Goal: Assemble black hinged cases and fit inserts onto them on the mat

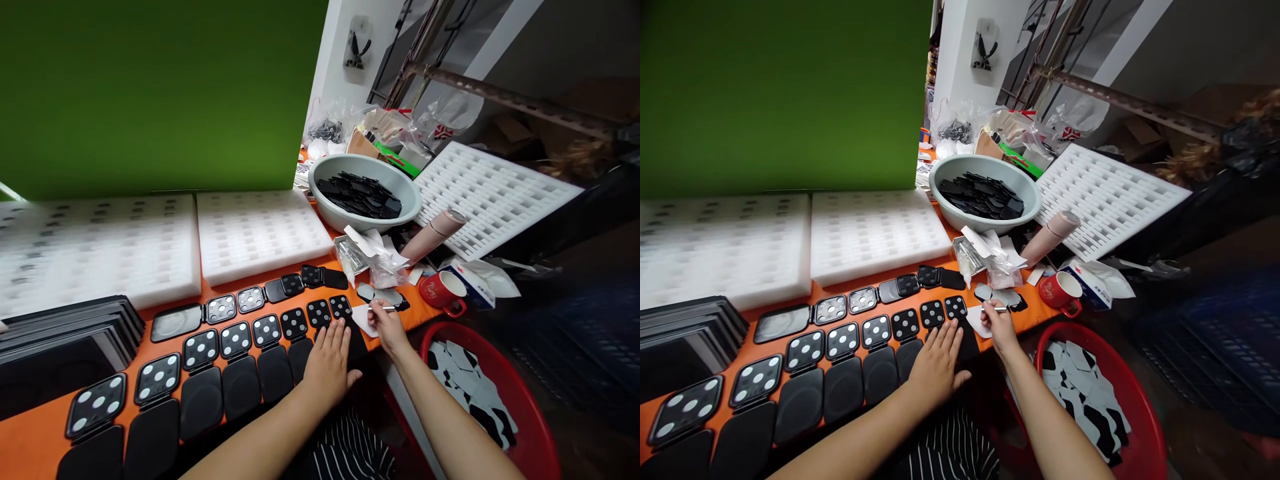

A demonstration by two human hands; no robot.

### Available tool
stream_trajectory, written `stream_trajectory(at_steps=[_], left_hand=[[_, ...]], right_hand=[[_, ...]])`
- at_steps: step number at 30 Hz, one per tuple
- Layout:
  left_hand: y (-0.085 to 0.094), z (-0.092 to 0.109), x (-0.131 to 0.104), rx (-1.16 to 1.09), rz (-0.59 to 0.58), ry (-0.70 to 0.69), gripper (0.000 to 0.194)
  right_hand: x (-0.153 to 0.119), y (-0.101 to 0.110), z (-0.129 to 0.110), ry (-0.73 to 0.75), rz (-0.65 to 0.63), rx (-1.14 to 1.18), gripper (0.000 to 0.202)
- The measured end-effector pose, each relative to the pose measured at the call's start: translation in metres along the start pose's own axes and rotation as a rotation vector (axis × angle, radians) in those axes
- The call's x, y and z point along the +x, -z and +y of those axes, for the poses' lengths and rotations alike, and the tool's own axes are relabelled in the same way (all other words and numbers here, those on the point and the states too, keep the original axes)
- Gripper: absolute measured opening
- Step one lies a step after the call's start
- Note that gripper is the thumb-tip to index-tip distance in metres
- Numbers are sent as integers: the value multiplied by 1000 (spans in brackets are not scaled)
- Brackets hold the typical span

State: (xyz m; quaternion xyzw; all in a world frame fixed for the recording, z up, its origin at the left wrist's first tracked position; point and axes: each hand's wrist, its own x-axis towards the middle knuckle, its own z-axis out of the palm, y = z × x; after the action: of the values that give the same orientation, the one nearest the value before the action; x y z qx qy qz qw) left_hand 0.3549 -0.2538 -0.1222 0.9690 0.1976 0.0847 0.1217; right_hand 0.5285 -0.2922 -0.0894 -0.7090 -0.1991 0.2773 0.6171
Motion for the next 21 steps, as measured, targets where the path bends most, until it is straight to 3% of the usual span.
stream_trajectory(at_steps=[5,13,16,19,21], left_hand=[[0,-2,-2,-10,20,0,78],[14,3,3,-73,3,-11,75],[21,2,-2,-112,24,-32,74],[29,1,-15,-162,66,-90,67],[35,0,-24,-202,80,-135,62]], right_hand=[[3,10,14,30,73,-106,40],[-11,38,-20,140,168,-95,47],[-30,48,-15,261,174,-399,37],[-44,56,2,368,29,-778,25],[-45,59,10,368,-47,-892,23]])
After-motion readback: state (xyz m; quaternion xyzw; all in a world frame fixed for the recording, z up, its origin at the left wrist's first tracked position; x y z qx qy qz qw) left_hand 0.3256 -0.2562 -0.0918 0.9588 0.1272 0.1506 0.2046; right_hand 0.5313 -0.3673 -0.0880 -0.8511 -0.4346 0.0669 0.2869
